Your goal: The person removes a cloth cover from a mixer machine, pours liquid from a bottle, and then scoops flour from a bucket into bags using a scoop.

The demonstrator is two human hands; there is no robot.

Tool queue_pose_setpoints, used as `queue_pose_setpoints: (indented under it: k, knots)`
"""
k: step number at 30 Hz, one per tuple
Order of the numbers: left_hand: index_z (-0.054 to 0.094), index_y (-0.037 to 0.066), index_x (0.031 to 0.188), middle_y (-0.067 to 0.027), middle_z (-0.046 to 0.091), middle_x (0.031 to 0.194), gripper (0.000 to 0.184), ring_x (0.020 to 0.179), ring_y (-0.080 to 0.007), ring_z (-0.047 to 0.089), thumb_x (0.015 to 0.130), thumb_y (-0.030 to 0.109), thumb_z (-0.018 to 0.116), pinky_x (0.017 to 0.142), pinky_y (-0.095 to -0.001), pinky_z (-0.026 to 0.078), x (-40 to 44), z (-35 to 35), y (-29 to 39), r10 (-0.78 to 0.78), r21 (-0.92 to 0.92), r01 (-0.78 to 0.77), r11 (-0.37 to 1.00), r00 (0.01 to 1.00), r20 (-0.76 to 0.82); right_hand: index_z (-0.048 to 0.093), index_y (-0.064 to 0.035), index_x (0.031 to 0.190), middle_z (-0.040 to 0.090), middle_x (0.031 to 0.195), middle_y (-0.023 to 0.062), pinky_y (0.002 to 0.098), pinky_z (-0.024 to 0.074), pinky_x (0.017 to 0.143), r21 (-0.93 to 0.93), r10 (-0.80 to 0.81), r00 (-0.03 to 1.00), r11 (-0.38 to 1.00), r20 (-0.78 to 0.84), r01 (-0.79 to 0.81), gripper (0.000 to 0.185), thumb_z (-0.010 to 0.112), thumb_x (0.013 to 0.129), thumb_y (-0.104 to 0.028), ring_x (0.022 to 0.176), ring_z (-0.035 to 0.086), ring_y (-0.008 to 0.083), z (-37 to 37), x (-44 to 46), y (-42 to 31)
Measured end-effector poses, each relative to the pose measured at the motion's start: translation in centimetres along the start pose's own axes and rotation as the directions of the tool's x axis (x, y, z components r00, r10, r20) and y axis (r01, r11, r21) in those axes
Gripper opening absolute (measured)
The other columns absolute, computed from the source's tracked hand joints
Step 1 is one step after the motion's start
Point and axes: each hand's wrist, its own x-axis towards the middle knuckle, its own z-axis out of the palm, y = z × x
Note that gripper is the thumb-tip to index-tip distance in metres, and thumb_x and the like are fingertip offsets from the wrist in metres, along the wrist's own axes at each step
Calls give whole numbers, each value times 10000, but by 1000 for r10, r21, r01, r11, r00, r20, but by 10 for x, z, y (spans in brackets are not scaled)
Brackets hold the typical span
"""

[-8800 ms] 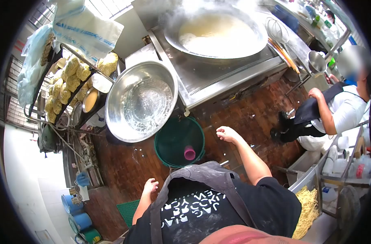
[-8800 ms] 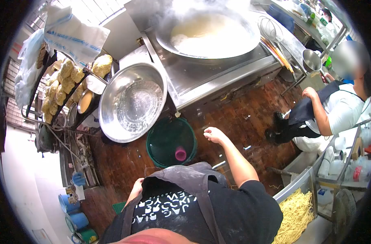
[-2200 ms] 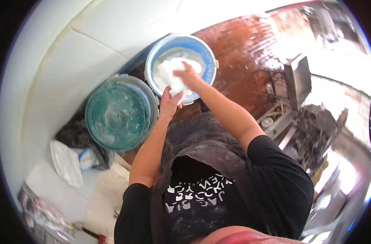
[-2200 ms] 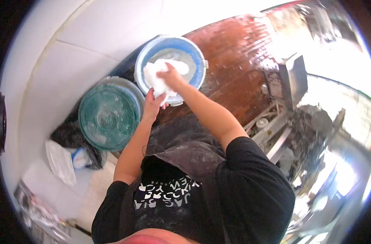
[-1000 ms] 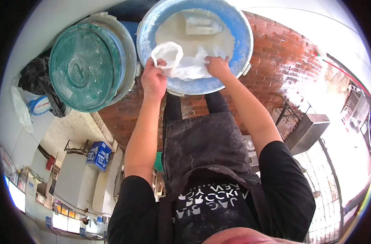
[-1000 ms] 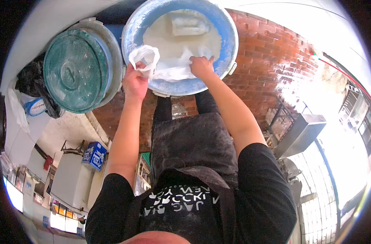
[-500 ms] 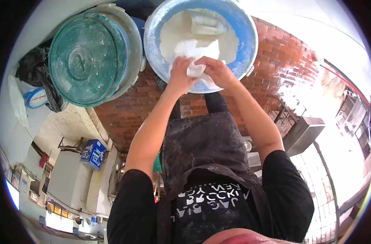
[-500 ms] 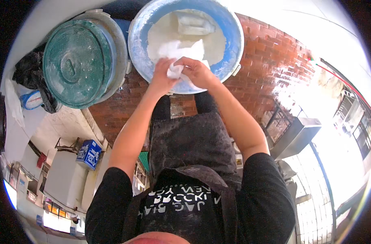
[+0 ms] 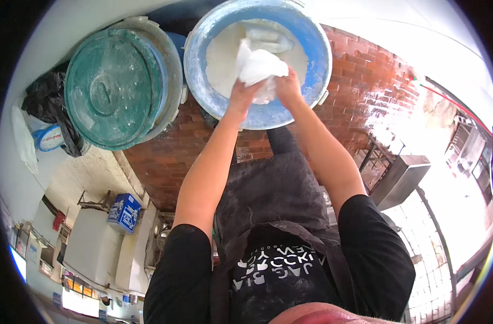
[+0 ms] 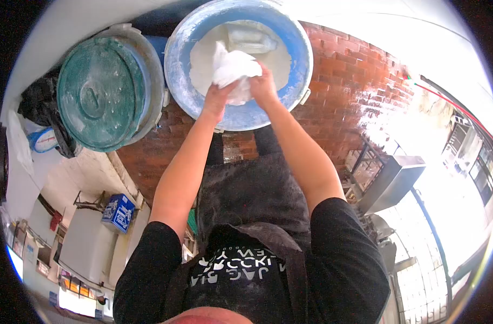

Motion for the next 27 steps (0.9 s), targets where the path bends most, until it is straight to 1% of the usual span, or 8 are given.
queue_pose_setpoints:
  k: [1, 5, 7, 11, 15, 20, 23, 27]
  knots:
    - [477, 16, 1315, -106, 585, 1241, 512, 1078, -223, 598, 863, 159, 669, 902, -365, 493, 2, -1, 1, -1, -41, -3, 999, 997, -83, 537, -39, 1275, 608, 1193, 199, 362, 469, 951, 258, 22, 998, 966, 64, -37, 527, 618, 756, -11, 1108, 595, 335, 7, 3, -3]
    - [478, 22, 1312, -111, 580, 1246, 414, 1091, -235, 594, 923, 129, 569, 926, -375, 508, 27, -51, -20, -54, -195, 24, 980, 987, -152, 390, -160, 1428, 394, 1418, 228, 433, 392, 1054, -641, -372, 832, 531, 411, 554, 797, 755, 723, -97, 1274, 445, 373, 6, -43, -38]
    - [530, 32, 1250, -108, 616, 1182, 340, 1057, -250, 620, 931, 149, 546, 880, -406, 526, 0, -42, 19, -143, -216, 166, 962, 983, 116, 398, -190, 1428, 351, 1453, 208, 452, 381, 1064, -804, -403, 847, 339, 346, 489, 834, 772, 690, -86, 1290, 409, 411, 1, -75, -45]
    - [551, 34, 1242, -82, 626, 1169, 407, 1043, -214, 620, 902, 245, 623, 866, -380, 522, -49, -6, 67, -446, 137, 430, 893, 797, 408, 526, -96, 1215, 561, 1150, 157, 461, 502, 856, -510, -383, 894, 735, 233, 447, 494, 650, 742, -25, 1077, 565, 385, -18, -124, -61]
    - [516, 22, 1290, -89, 593, 1236, 450, 1121, -210, 578, 905, 227, 629, 949, -358, 461, -120, 65, 113, -332, 496, 163, 853, 902, 275, 567, -46, 970, 584, 954, 159, 471, 472, 838, -432, -538, 827, 792, -161, 431, 270, 594, 716, 43, 972, 566, 409, -23, -187, -79]
    - [462, 48, 1329, -71, 571, 1265, 500, 1131, -239, 574, 955, 368, 551, 961, -367, 450, -215, 111, 113, -460, 548, 165, 820, 761, 458, 587, -27, 1031, 634, 956, 75, 295, 461, 867, -53, -476, 594, 807, -649, 588, 308, 590, 755, 110, 932, 568, 146, 0, -305, -92]
    - [442, 75, 1350, -76, 568, 1264, 482, 1128, -245, 576, 973, 363, 525, 958, -395, 459, -229, 97, 73, -557, 560, 148, 815, 464, 689, 552, -33, 1059, 641, 959, 76, 308, 475, 857, 23, -331, 467, 797, -820, 604, 273, 632, 806, 31, 929, 597, 177, 27, -390, -82]
    - [431, 83, 1357, -81, 585, 1232, 418, 1133, -246, 581, 982, 241, 527, 951, -402, 500, -298, 93, 36, -643, 678, 94, 729, 434, 631, 470, -78, 1329, 476, 1353, 195, 450, 351, 1065, -219, -309, 519, 948, -797, 230, 633, 732, 757, -152, 1320, 389, 351, 59, -478, -22]
